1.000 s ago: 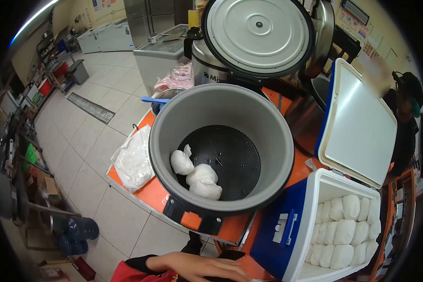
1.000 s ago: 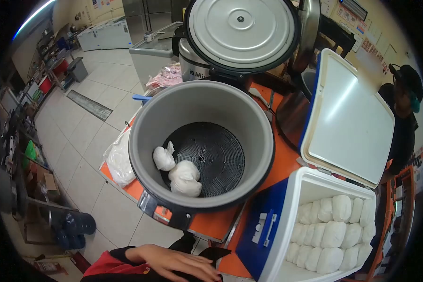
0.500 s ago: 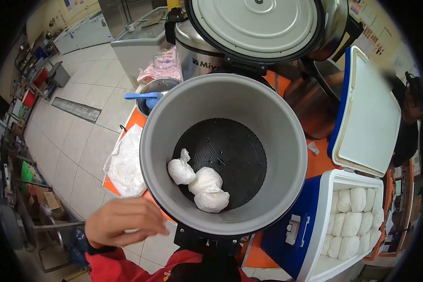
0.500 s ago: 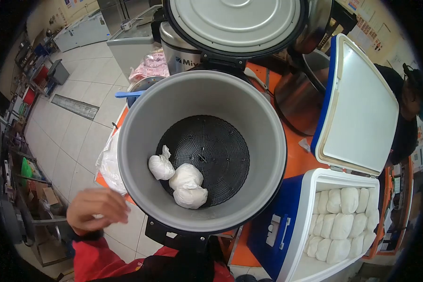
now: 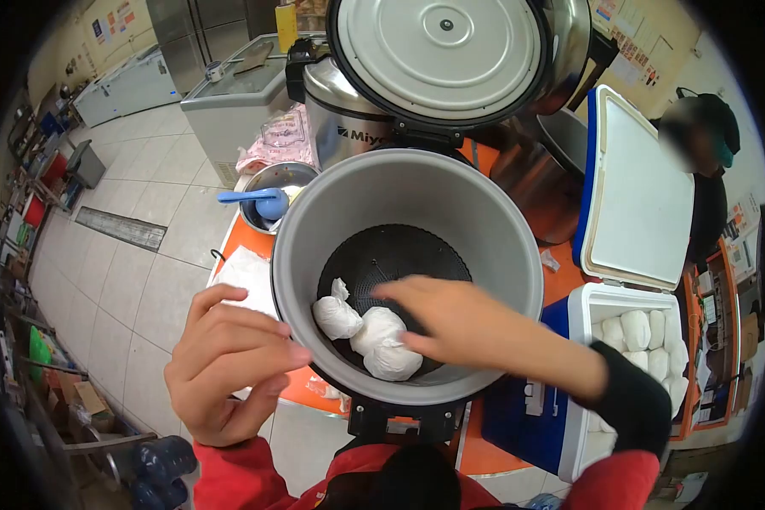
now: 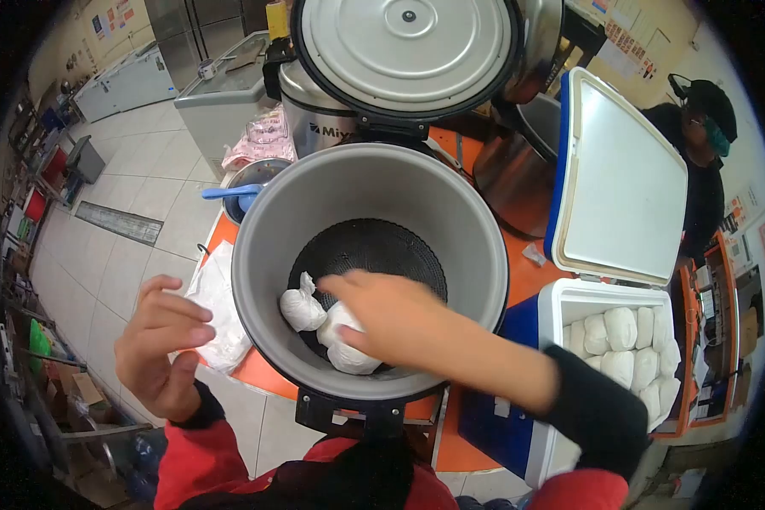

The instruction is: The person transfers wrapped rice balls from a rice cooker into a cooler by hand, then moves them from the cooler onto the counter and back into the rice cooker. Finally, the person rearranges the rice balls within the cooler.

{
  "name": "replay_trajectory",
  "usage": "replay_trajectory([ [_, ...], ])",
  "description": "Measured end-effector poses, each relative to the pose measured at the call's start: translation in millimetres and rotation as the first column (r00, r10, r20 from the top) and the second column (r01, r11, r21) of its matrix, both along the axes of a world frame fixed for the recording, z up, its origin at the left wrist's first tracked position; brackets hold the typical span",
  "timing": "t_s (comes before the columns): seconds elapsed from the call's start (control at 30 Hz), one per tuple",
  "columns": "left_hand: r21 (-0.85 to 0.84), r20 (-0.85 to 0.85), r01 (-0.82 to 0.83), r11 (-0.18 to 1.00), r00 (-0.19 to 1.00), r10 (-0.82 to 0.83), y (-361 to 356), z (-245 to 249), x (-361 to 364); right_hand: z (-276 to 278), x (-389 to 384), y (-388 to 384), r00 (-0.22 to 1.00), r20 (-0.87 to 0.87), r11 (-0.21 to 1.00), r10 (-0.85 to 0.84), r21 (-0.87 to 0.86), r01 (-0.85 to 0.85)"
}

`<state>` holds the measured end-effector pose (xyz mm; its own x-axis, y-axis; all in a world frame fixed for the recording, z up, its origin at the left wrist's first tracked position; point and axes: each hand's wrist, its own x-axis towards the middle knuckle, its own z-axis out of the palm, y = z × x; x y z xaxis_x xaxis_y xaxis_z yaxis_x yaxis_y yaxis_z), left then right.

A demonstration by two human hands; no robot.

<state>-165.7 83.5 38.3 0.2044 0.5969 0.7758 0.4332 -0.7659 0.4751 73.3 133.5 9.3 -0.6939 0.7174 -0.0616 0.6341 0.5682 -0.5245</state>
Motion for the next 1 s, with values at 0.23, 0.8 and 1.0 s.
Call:
replay_trajectory([
  [0.23,-0.2,-0.003,-0.314,0.928,0.947,0.32,-44.9,-34.4,-55.8,-146.6,-110.9,47.0,0.94,0.325,0.973,0.102,-0.229,-0.027],
  [0.8,-0.6,-0.789,0.061,0.798,0.119,-0.602,78.4,-28.9,81.9,118.7,187.3,-4.2,0.793,-0.419,0.838,-0.441,-0.508,0.198],
  [1.0,-0.834,-0.534,-0.076,0.546,-0.135,-0.835,143.8,-131.8,113.1,112.8,301.8,-78.3,0.87,0.114,0.823,-0.479,-0.285,0.49],
])
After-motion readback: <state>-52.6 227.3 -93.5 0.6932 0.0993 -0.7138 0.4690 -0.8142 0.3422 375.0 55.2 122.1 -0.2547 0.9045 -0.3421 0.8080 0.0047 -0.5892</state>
